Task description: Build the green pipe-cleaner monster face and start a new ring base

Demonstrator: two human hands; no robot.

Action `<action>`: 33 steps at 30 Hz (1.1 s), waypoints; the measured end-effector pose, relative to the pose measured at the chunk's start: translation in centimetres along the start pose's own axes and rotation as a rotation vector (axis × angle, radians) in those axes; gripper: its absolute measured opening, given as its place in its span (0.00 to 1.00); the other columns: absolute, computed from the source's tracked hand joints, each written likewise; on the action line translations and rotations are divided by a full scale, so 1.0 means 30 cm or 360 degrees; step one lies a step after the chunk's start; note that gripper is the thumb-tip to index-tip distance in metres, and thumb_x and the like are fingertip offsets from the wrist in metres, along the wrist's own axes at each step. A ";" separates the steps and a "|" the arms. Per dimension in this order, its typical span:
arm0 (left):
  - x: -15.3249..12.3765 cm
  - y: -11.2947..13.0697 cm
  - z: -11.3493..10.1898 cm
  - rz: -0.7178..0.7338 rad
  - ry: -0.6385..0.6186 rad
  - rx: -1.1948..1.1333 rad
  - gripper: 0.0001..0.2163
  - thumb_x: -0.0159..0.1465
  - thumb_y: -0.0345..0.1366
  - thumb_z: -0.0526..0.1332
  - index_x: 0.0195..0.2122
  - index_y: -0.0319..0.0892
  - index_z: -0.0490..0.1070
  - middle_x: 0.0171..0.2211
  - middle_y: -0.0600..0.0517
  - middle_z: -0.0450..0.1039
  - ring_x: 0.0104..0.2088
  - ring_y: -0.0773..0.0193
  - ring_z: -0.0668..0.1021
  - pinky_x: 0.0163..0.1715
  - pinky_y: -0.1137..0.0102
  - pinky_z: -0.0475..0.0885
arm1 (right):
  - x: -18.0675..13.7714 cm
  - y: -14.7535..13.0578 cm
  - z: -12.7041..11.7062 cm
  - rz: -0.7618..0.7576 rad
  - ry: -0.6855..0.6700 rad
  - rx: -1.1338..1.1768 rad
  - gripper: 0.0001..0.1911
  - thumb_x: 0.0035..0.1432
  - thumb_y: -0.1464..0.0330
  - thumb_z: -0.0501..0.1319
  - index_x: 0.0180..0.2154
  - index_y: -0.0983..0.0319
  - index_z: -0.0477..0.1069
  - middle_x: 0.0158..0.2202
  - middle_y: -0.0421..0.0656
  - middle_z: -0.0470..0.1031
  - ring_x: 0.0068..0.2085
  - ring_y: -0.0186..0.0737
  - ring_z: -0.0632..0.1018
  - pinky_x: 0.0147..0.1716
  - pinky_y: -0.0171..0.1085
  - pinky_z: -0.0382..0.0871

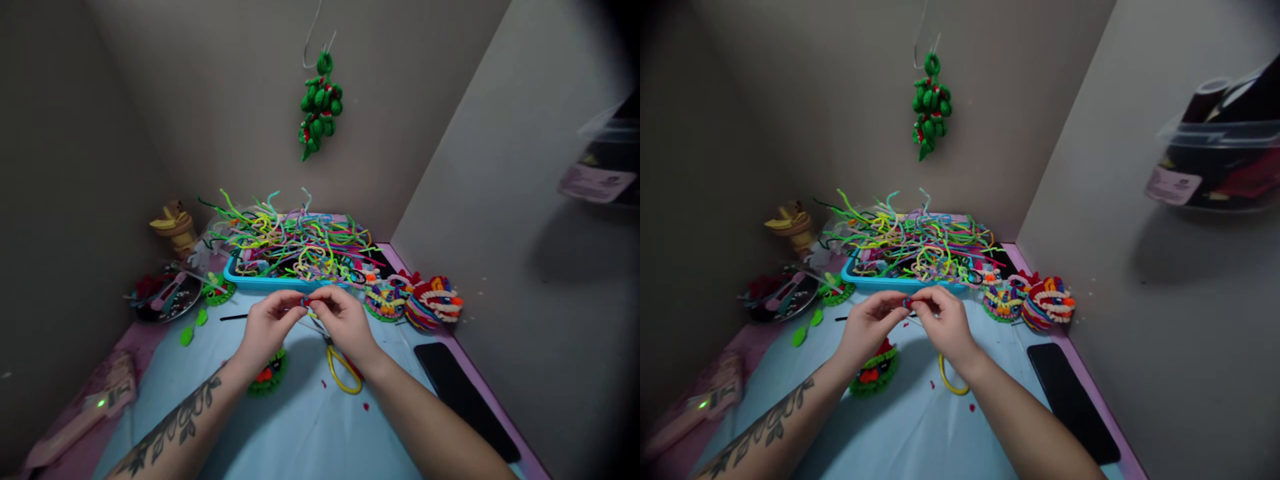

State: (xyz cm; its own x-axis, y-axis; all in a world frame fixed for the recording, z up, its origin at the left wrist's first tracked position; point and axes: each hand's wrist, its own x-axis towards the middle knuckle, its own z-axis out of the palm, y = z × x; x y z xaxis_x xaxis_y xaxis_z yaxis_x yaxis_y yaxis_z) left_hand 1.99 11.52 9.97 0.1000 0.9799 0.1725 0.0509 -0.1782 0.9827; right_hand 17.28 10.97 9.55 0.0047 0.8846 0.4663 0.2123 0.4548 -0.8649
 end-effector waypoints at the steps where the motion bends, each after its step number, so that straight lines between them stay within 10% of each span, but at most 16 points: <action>1: -0.002 0.000 -0.001 0.0025 0.0004 0.0043 0.09 0.52 0.36 0.67 0.34 0.40 0.75 0.33 0.49 0.78 0.32 0.62 0.78 0.34 0.69 0.74 | -0.002 0.001 0.002 0.0009 -0.0002 0.0003 0.04 0.56 0.71 0.60 0.32 0.60 0.74 0.30 0.41 0.74 0.32 0.36 0.75 0.30 0.33 0.68; 33: 0.003 0.009 -0.007 -0.0405 -0.0211 -0.0817 0.14 0.47 0.33 0.72 0.30 0.39 0.69 0.20 0.57 0.73 0.22 0.73 0.74 0.25 0.79 0.68 | -0.010 -0.053 -0.022 -0.0599 -0.0113 -0.0115 0.08 0.55 0.76 0.59 0.35 0.60 0.74 0.30 0.43 0.76 0.34 0.38 0.75 0.36 0.38 0.70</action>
State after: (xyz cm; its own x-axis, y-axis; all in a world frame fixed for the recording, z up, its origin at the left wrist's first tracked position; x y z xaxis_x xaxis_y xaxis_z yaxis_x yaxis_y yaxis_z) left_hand 1.81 11.58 10.28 0.2728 0.9607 -0.0504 -0.3949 0.1596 0.9048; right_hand 17.60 9.90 10.92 -0.1540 0.6632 0.7324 0.2543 0.7429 -0.6192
